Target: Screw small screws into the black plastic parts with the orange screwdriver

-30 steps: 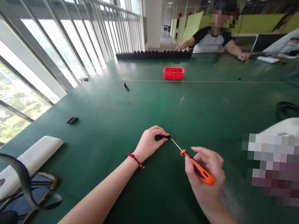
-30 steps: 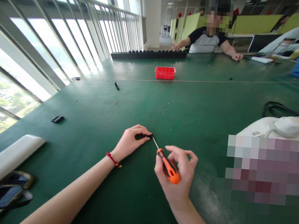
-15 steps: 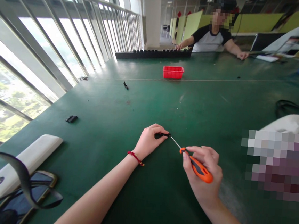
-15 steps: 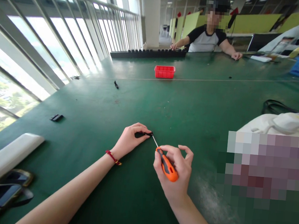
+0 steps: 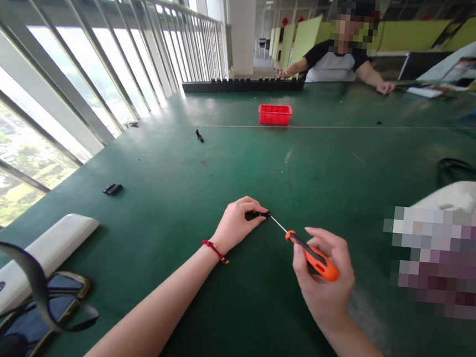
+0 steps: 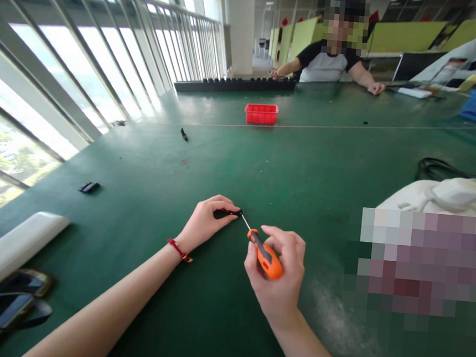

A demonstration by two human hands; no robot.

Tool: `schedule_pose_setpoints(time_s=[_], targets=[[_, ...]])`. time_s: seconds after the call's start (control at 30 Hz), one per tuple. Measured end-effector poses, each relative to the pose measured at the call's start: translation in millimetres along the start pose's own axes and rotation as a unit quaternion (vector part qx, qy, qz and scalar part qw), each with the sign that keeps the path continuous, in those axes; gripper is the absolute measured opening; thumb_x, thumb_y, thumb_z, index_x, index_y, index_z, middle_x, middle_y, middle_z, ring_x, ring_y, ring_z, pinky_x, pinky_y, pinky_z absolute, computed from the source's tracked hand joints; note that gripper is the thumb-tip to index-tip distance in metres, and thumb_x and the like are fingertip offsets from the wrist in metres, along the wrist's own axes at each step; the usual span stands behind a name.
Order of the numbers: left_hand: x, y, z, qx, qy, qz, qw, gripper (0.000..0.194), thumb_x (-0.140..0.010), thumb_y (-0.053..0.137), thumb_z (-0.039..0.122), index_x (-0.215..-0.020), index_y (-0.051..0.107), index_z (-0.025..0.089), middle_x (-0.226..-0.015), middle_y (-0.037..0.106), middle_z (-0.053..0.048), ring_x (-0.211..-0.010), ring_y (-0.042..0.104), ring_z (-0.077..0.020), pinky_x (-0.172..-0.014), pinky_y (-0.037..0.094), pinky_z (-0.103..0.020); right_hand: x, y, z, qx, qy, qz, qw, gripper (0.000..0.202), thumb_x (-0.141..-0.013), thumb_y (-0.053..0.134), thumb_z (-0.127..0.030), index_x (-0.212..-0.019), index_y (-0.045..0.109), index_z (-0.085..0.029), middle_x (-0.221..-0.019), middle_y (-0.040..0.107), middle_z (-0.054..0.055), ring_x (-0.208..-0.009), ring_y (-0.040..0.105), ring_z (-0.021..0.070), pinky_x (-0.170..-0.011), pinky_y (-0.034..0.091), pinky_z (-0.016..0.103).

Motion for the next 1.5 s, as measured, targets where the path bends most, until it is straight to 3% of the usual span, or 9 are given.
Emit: schedule_pose_setpoints(time_s=[0.13,0.23,0.33,0.53,0.73,0.97,1.17,1.33,1.5], targets=[[0.5,0.0,0.6,0.004,0.003,-0.001,1.0,0.015,-0.076,0.065,0.016,-0.088,0.073,0.02,-0.093,0.068,-0.003,-0.084,0.063,-0.0142,-0.082,0.05,-0.027,1.1,0.0,7.3,-0.02,0.035,0.008,0.999,0.045,-0.074,0.065,-0.021,-0.116,0.047,-0.021,-0.083,0.052,0.001,-0.073,0.057,0.0166,-0.068,0.05,0.036],[0.4,-0.2,1.0,0.005,0.004,-0.001,1.0,0.015,-0.076,0.065,0.015,-0.088,0.073,0.02,-0.093,0.068,-0.003,-0.084,0.064,-0.0143,-0.082,0.05,-0.028,-0.2,2.7,2.1,0.013,0.013,-0.023,1.0,0.025,-0.078,0.062,-0.024,-0.101,0.054,-0.022,-0.067,0.049,-0.005,-0.053,0.05,0.0106,-0.066,0.048,0.034],[0.1,-0.1,0.5,0.002,0.0,-0.001,1.0,0.015,-0.076,0.065,0.016,-0.088,0.073,0.02,-0.093,0.068,-0.004,-0.083,0.064,-0.0147,-0.082,0.051,-0.028,-0.3,2.8,0.2,0.012,0.002,-0.024,1.0,0.016,-0.08,0.061,-0.022,-0.095,0.056,-0.022,-0.066,0.05,-0.004,-0.056,0.051,0.0111,-0.064,0.047,0.032],[0.2,0.1,0.1,0.003,-0.003,-0.001,1.0,0.015,-0.076,0.065,0.015,-0.088,0.073,0.02,-0.093,0.068,-0.003,-0.084,0.064,-0.0147,-0.082,0.05,-0.028,0.5,-0.8,8.3,-0.053,0.02,0.011,0.998,0.052,-0.073,0.063,-0.023,-0.121,0.043,-0.02,-0.098,0.051,0.006,-0.084,0.055,0.019,-0.074,0.051,0.039],[0.1,-0.3,1.3,0.004,0.0,0.001,1.0,0.015,-0.076,0.065,0.014,-0.087,0.073,0.019,-0.092,0.068,-0.003,-0.083,0.063,-0.0136,-0.081,0.05,-0.027,1.1,3.7,2.2,0.03,0.012,-0.036,0.999,0.014,-0.08,0.06,-0.023,-0.093,0.057,-0.022,-0.062,0.051,-0.004,-0.059,0.051,0.0128,-0.068,0.048,0.034],[0.3,-0.3,2.2,-0.002,0.006,0.001,1.0,0.013,-0.076,0.064,0.014,-0.086,0.072,0.019,-0.091,0.068,-0.003,-0.083,0.063,-0.0145,-0.08,0.05,-0.028,0.3,0.9,4.5,-0.05,0.016,0.006,0.999,0.046,-0.074,0.063,-0.02,-0.117,0.046,-0.02,-0.089,0.052,0.003,-0.077,0.056,0.0167,-0.069,0.052,0.034],[0.5,0.8,1.6,-0.001,0.006,-0.005,1.0,0.012,-0.076,0.063,0.014,-0.085,0.071,0.018,-0.091,0.067,-0.003,-0.083,0.063,-0.0146,-0.079,0.05,-0.028,0.1,5.5,1.7,-0.001,0.022,-0.05,0.998,0.012,-0.081,0.058,-0.021,-0.093,0.057,-0.022,-0.063,0.051,-0.004,-0.053,0.05,0.0106,-0.059,0.048,0.029],[0.3,0.7,1.0,0.002,0.008,-0.004,1.0,0.012,-0.076,0.063,0.014,-0.085,0.071,0.018,-0.092,0.067,-0.004,-0.084,0.063,-0.0151,-0.079,0.05,-0.028,-0.4,-0.8,4.2,-0.048,0.024,0.016,0.998,0.041,-0.075,0.063,-0.02,-0.113,0.049,-0.021,-0.091,0.054,0.003,-0.076,0.059,0.0159,-0.064,0.053,0.031],[0.3,0.4,2.0,0.0,0.012,-0.004,1.0,0.012,-0.076,0.063,0.014,-0.084,0.07,0.018,-0.091,0.067,-0.004,-0.083,0.063,-0.015,-0.079,0.05,-0.028,1.5,9.1,8.4,-0.017,0.062,-0.066,0.996,0.022,-0.078,0.061,-0.024,-0.099,0.054,-0.021,-0.064,0.052,-0.003,-0.06,0.054,0.0144,-0.063,0.052,0.032]])
Point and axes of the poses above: each hand's wrist, its own x-axis away from the middle knuckle, its own y-axis out of the palm, z = x × y, the point moved 7 cm from there along -x, towards the middle knuckle
